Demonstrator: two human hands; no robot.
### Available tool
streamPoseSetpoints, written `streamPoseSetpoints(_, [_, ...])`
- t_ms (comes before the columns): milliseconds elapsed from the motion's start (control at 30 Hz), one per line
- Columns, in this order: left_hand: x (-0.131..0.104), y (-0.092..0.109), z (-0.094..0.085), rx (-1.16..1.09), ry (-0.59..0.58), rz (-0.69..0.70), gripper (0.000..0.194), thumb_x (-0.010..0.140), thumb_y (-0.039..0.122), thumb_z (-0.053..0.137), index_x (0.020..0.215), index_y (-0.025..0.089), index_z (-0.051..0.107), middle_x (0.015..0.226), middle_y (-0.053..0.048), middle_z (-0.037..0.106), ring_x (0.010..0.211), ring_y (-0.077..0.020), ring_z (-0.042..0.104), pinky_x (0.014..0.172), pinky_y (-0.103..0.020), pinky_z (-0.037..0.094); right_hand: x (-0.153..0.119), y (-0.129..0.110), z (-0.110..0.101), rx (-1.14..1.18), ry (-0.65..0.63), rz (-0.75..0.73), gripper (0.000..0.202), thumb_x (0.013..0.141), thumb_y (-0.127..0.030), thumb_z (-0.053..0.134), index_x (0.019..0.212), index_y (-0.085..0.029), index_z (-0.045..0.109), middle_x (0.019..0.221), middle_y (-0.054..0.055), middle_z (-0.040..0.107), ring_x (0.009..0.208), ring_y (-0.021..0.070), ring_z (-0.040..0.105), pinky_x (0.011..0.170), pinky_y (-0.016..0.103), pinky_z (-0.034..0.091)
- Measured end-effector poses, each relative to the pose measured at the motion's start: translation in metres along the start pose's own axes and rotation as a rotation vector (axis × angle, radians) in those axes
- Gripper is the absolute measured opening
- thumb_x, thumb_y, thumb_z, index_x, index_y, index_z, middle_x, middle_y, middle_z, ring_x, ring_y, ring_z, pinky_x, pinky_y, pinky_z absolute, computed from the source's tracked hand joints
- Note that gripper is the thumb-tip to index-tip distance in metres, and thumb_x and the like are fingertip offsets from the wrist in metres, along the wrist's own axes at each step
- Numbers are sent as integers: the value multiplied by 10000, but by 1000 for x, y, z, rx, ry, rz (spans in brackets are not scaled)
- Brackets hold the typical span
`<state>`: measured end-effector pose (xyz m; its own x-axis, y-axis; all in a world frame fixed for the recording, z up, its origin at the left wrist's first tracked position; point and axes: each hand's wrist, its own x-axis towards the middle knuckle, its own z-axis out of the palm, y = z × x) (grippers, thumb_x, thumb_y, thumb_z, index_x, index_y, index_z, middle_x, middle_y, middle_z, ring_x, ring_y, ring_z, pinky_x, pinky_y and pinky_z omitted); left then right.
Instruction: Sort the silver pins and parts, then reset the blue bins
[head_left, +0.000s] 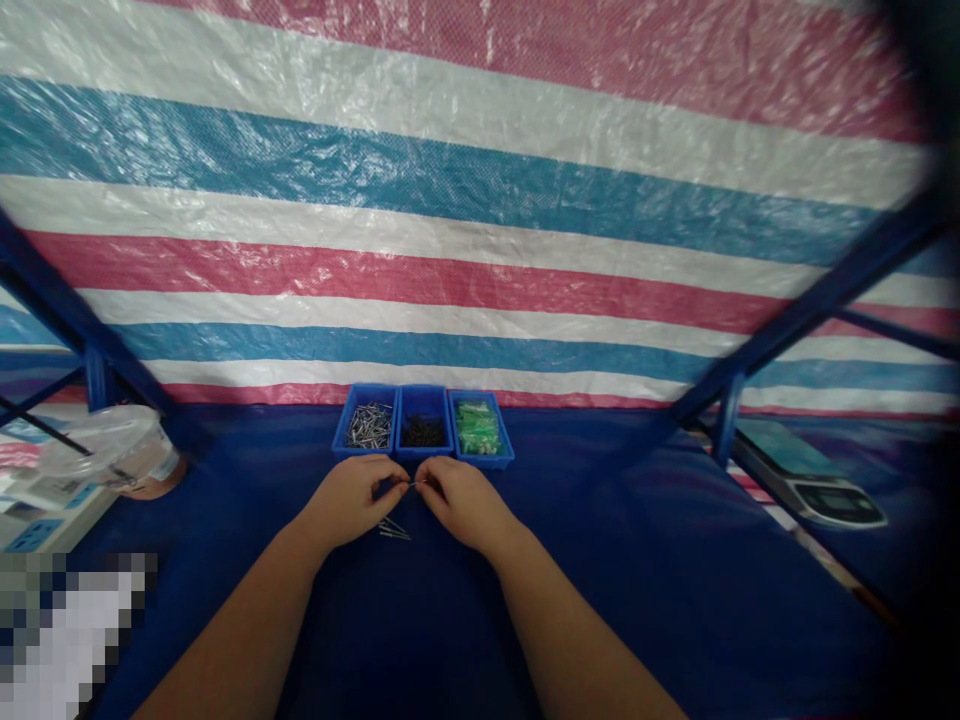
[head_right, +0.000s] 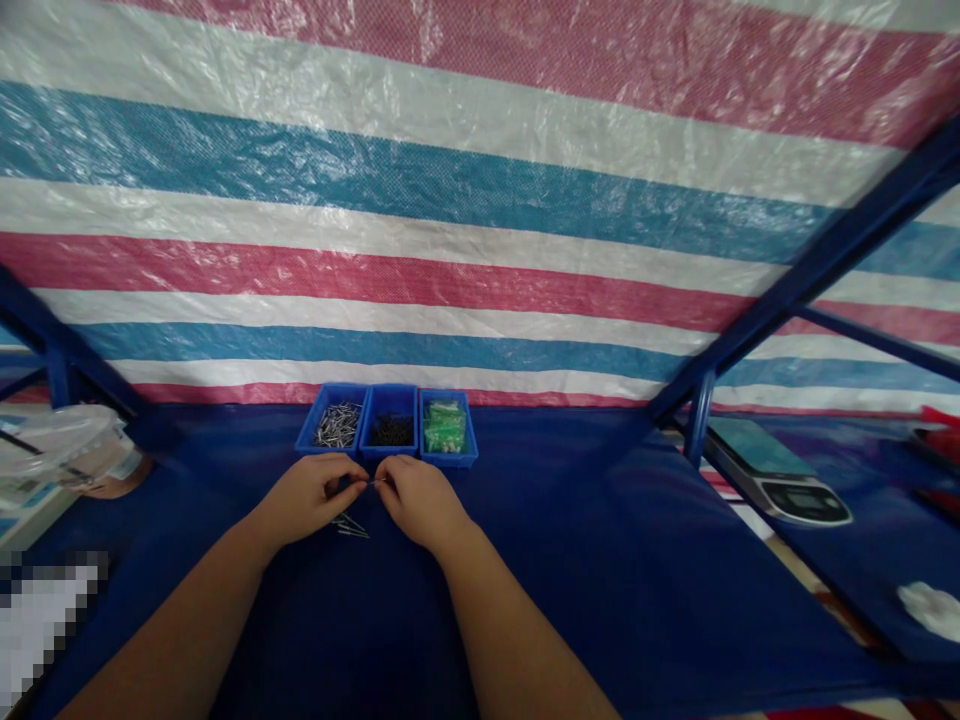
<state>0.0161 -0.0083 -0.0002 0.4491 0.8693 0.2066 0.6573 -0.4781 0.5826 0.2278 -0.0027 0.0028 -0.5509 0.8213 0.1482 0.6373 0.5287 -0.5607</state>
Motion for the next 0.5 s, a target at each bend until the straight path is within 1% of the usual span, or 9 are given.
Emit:
streamPoseSetpoints(100, [0,-1,-1,24,-7,-16,159,889,260,575,932,243,727,840,-8,702,684,-141,596,631,-260,415,1,0,1,65,54,6,76,918,-163,554,935,-181,626,918,39,663,823,155,590,733,257,409])
streamPoseSetpoints(167, [1,-3,-1,45,11,-31,164,906,276,565,923,244,724,846,-7,706,706,-146,607,654,-265,420,2,-1,3,118,106,29,80,924,-175,552,941,-181,630,898,39,663,811,155,595,736,260,419])
streamPoseSetpoints(300, [1,-8,-3,72,133,-79,235,945,333,519,916,235,730,864,-23,714,728,-155,617,688,-276,432,4,-2,5,207,213,90,94,937,-209,542,958,-181,628,832,28,661,752,150,602,729,263,440])
streamPoseSetpoints(367, [1,-9,-4,70,166,-83,233,939,334,525,914,230,733,852,-24,710,694,-147,606,673,-274,430,5,-1,6,206,218,95,97,935,-198,532,919,-181,626,812,25,661,736,148,601,712,258,439])
streamPoseSetpoints(500, [0,-9,-5,81,128,-68,186,902,293,552,883,235,729,818,-13,701,664,-141,592,653,-266,424,5,5,9,90,153,122,82,888,-160,567,853,-181,638,821,31,674,743,149,602,696,254,424])
